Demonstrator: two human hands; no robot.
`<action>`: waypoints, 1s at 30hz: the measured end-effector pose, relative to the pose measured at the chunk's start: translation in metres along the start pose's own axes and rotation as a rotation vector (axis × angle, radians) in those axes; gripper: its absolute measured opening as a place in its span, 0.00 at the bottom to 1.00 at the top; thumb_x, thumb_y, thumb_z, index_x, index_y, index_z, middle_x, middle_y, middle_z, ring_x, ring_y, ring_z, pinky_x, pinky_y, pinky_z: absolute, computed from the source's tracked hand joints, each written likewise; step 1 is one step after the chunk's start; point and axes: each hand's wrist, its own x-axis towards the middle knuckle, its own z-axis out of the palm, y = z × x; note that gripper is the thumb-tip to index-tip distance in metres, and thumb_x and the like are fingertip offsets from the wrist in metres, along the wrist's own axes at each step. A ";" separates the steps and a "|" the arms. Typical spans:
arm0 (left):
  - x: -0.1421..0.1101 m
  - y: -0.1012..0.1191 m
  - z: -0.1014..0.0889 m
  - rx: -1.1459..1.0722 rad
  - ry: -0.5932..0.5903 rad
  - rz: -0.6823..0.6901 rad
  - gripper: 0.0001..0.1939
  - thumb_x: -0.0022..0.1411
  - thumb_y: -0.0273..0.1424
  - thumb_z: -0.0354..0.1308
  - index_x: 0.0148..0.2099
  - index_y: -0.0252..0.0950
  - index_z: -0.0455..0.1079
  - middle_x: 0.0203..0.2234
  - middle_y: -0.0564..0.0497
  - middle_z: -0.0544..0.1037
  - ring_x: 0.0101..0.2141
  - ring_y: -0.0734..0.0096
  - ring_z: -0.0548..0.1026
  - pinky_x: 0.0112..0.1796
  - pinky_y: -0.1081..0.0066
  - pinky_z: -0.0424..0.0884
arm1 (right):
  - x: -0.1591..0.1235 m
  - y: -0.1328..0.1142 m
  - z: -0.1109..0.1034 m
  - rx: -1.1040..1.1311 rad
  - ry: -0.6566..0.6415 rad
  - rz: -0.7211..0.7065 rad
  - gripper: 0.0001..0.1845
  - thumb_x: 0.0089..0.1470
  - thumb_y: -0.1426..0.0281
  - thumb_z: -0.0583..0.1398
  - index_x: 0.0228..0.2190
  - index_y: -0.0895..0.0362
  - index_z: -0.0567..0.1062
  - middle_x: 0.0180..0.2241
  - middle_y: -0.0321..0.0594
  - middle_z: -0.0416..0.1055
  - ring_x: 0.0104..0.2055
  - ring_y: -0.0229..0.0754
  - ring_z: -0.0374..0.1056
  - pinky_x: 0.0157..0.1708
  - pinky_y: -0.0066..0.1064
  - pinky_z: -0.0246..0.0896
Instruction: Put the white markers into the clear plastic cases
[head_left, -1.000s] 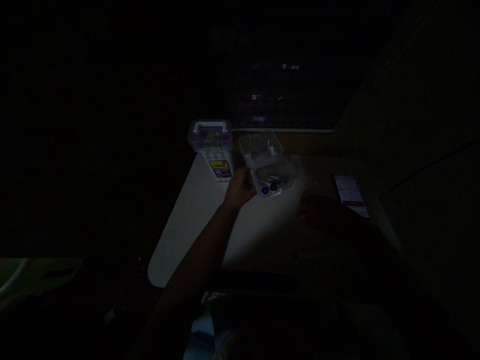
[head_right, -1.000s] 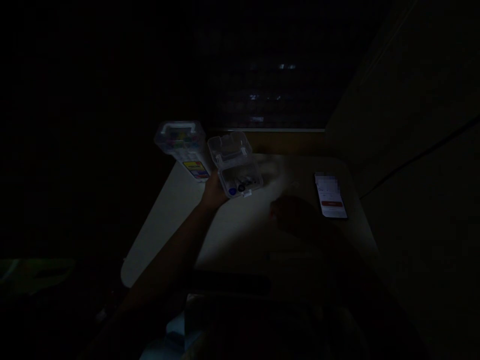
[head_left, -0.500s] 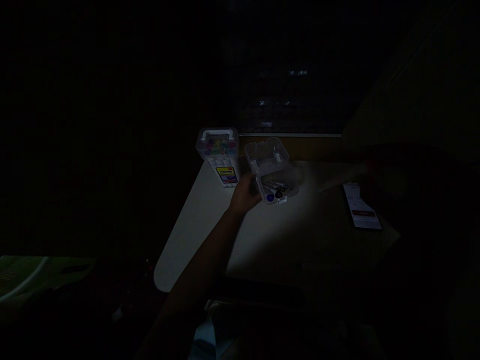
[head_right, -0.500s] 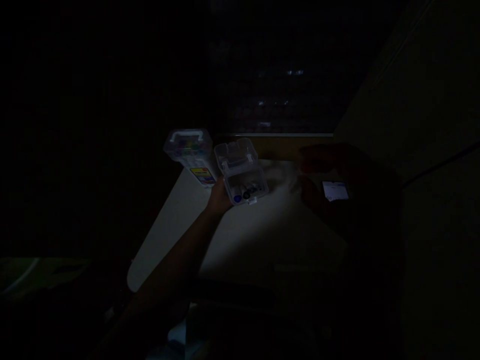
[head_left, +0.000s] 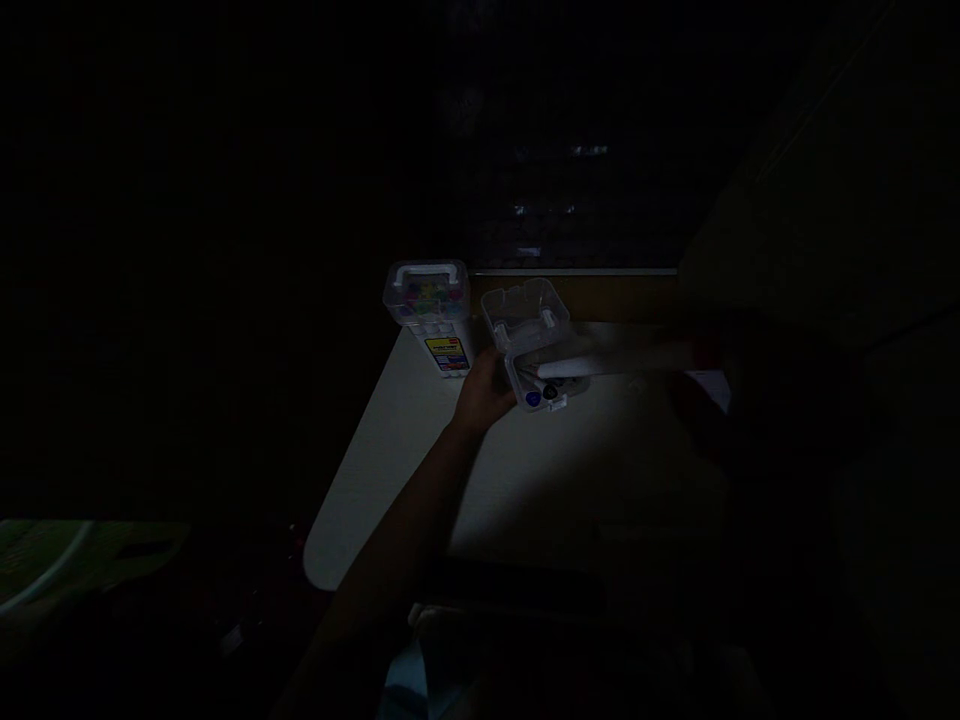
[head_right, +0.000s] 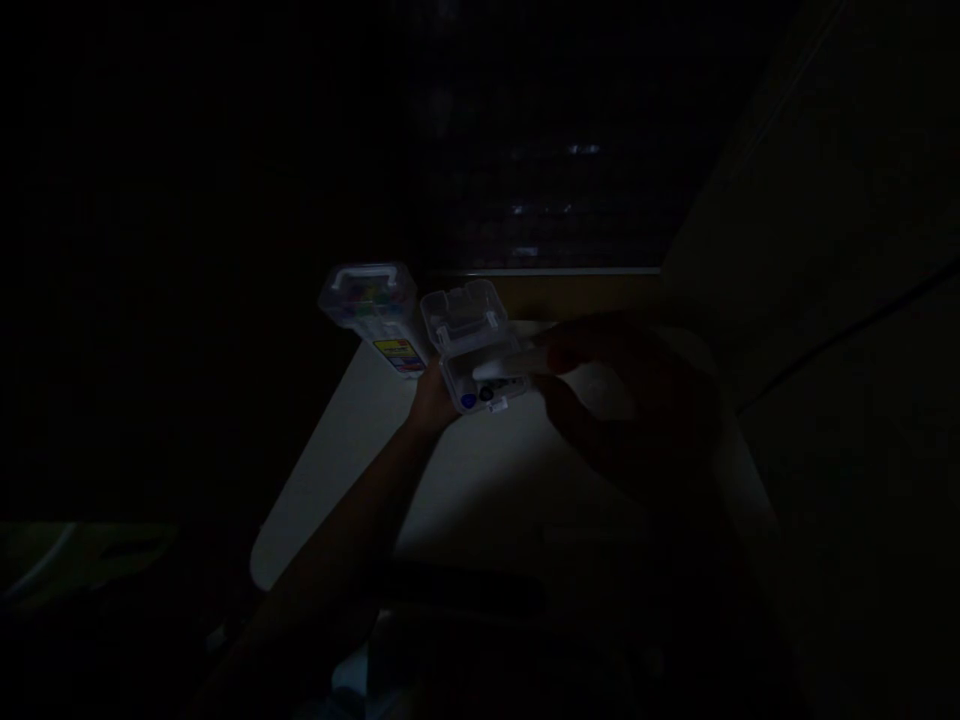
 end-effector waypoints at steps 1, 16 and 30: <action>0.000 0.000 0.000 0.005 0.000 -0.009 0.32 0.51 0.38 0.66 0.57 0.34 0.63 0.52 0.39 0.73 0.53 0.49 0.73 0.51 0.51 0.73 | 0.002 -0.005 0.006 0.022 0.041 -0.062 0.05 0.57 0.69 0.59 0.38 0.52 0.71 0.35 0.37 0.75 0.40 0.40 0.72 0.41 0.32 0.70; 0.003 0.000 -0.002 0.023 -0.024 -0.041 0.32 0.50 0.42 0.66 0.54 0.36 0.64 0.51 0.41 0.74 0.52 0.51 0.74 0.51 0.56 0.72 | 0.004 -0.007 0.069 0.077 -0.266 -0.149 0.05 0.56 0.70 0.58 0.34 0.55 0.75 0.37 0.41 0.78 0.40 0.43 0.72 0.42 0.35 0.61; 0.003 0.000 0.000 0.003 0.006 0.011 0.32 0.51 0.41 0.65 0.56 0.35 0.63 0.51 0.40 0.73 0.53 0.51 0.73 0.51 0.53 0.72 | 0.008 0.000 0.060 0.026 -0.262 -0.147 0.08 0.59 0.70 0.56 0.36 0.54 0.77 0.36 0.40 0.78 0.40 0.43 0.72 0.44 0.37 0.61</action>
